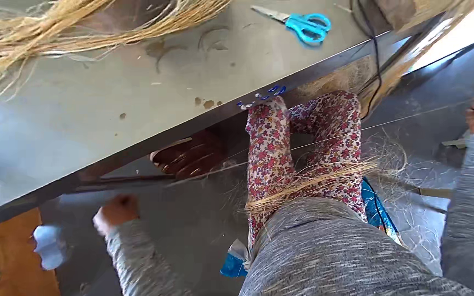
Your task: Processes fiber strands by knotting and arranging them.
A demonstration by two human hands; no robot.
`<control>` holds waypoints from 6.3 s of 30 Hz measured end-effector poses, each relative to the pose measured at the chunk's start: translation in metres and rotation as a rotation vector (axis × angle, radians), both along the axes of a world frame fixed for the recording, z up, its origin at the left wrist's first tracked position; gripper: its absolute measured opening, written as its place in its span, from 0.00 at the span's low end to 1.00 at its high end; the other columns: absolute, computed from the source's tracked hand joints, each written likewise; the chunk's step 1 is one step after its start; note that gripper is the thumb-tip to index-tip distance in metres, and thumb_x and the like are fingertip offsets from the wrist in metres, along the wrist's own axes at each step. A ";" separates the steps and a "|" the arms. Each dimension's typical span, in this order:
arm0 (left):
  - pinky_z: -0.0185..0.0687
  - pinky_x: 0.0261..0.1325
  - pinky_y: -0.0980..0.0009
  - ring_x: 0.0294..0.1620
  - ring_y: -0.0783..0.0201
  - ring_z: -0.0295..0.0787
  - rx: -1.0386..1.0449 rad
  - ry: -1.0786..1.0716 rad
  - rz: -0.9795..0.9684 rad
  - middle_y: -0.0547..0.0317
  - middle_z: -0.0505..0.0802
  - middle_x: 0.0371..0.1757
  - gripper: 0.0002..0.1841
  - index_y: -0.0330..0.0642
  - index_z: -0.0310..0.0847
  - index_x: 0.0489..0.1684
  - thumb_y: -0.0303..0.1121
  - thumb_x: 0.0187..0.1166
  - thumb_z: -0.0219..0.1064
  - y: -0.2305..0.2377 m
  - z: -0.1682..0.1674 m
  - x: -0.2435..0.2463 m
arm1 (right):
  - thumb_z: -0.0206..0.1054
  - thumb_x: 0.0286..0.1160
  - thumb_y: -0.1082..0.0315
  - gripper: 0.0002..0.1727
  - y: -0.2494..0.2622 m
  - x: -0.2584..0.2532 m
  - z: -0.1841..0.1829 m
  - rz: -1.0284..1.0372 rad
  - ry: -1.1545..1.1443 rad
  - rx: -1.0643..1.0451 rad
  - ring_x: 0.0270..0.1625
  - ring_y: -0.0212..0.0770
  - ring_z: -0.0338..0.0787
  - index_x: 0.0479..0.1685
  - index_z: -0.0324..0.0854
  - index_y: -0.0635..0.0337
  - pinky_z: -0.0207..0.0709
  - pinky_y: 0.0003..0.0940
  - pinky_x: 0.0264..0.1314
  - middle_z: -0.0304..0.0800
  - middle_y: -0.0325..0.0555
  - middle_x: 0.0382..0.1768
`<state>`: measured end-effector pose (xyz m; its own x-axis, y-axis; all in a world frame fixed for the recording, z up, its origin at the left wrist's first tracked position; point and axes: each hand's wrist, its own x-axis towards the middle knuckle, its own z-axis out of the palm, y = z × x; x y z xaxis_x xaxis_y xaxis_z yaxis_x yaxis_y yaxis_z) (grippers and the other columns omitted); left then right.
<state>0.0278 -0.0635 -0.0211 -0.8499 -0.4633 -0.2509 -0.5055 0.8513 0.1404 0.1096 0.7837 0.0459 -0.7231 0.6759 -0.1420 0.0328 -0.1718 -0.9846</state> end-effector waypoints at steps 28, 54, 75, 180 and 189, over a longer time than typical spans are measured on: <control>0.80 0.30 0.85 0.24 0.83 0.82 1.178 0.501 -0.731 0.63 0.93 0.30 0.03 0.33 0.90 0.39 0.23 0.75 0.71 0.391 0.091 0.028 | 0.77 0.63 0.77 0.02 -0.254 -0.018 0.027 0.588 0.363 0.643 0.48 0.28 0.91 0.33 0.92 0.64 0.85 0.23 0.57 0.94 0.40 0.37; 0.86 0.37 0.82 0.30 0.77 0.88 1.370 0.389 -0.788 0.59 0.93 0.35 0.11 0.32 0.91 0.46 0.17 0.67 0.76 0.399 0.085 0.016 | 0.66 0.73 0.83 0.10 -0.281 -0.008 0.011 0.573 0.091 -0.208 0.29 0.26 0.91 0.34 0.90 0.60 0.88 0.23 0.39 0.94 0.36 0.27; 0.88 0.53 0.77 0.53 0.74 0.89 1.623 0.365 -0.477 0.61 0.92 0.57 0.07 0.40 0.91 0.36 0.18 0.72 0.70 0.391 0.093 0.012 | 0.71 0.59 0.83 0.18 -0.314 -0.028 0.005 0.689 0.227 0.000 0.38 0.24 0.90 0.52 0.82 0.65 0.87 0.22 0.42 0.91 0.37 0.39; 0.82 0.31 0.82 0.24 0.79 0.82 1.560 0.228 -0.558 0.66 0.89 0.29 0.06 0.35 0.84 0.41 0.16 0.75 0.67 0.372 0.051 0.010 | 0.67 0.77 0.77 0.03 -0.298 -0.028 0.005 0.688 0.119 0.561 0.26 0.21 0.83 0.38 0.85 0.68 0.79 0.15 0.33 0.87 0.40 0.27; 0.83 0.32 0.81 0.25 0.78 0.84 1.767 0.162 -0.459 0.67 0.91 0.31 0.08 0.40 0.87 0.39 0.16 0.73 0.68 0.361 0.047 0.008 | 0.68 0.75 0.76 0.03 -0.309 -0.034 0.006 0.694 0.121 0.599 0.27 0.23 0.83 0.39 0.85 0.67 0.79 0.17 0.32 0.88 0.41 0.29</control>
<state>0.0355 0.2974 0.0261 -0.8812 0.4708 -0.0425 -0.1942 -0.2786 0.9406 0.0760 0.4750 0.0524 -0.9808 0.0216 0.1940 -0.1707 0.3872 -0.9061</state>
